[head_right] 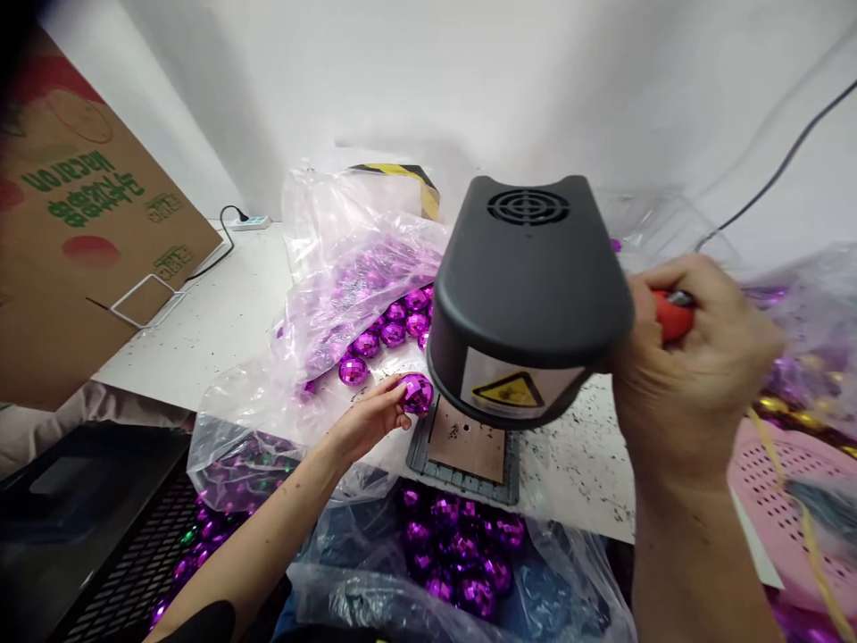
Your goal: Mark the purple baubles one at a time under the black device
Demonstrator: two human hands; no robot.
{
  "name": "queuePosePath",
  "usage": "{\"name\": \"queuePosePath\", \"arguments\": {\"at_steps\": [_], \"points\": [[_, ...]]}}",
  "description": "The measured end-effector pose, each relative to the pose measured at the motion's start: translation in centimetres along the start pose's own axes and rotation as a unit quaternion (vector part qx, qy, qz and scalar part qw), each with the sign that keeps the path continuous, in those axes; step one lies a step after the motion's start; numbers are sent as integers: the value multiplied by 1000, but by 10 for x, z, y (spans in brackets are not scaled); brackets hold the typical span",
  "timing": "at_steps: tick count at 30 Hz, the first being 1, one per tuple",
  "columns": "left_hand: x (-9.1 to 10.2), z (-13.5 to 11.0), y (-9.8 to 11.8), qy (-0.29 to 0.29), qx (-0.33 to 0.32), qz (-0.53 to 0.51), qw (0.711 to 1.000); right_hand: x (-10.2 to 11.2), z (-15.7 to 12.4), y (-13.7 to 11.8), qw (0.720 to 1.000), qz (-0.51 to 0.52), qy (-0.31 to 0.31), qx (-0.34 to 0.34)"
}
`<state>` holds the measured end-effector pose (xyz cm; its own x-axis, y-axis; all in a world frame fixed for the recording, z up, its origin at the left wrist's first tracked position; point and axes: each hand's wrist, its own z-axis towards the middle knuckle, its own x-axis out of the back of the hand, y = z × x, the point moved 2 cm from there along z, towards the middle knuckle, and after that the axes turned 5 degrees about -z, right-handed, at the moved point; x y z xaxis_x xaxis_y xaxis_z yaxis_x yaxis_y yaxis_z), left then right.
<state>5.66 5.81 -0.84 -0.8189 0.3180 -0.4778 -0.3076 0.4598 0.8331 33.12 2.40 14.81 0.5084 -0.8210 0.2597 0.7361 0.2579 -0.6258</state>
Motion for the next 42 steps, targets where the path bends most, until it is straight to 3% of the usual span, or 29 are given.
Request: {"name": "queuePosePath", "arguments": {"at_steps": [4,10,13,18,21,29,34,40,42], "points": [[-15,4,-13,24,-51,120,991,-2,3,-10,999,52,-13,-7],[-33,10,-37,23,-147,294,944,1,3,-11,998,47,-34,-10],[-41,10,-46,6,-180,381,907,1,2,-11,998,49,-32,-9],[-50,10,-56,-31,-266,512,816,-1,2,-12,998,58,-36,-1],[-52,12,-61,-21,-274,548,790,-1,1,-12,998,59,-37,1],[-53,14,-64,-30,-261,526,808,0,0,-12,997,61,-40,-8],[-51,15,-70,-13,-261,534,804,-1,-1,-12,998,52,-20,0],[-52,15,-69,-44,-230,506,830,13,-32,-13,991,-16,49,126],[-53,14,-66,-46,-229,492,839,21,-50,-8,990,9,32,138]]}}
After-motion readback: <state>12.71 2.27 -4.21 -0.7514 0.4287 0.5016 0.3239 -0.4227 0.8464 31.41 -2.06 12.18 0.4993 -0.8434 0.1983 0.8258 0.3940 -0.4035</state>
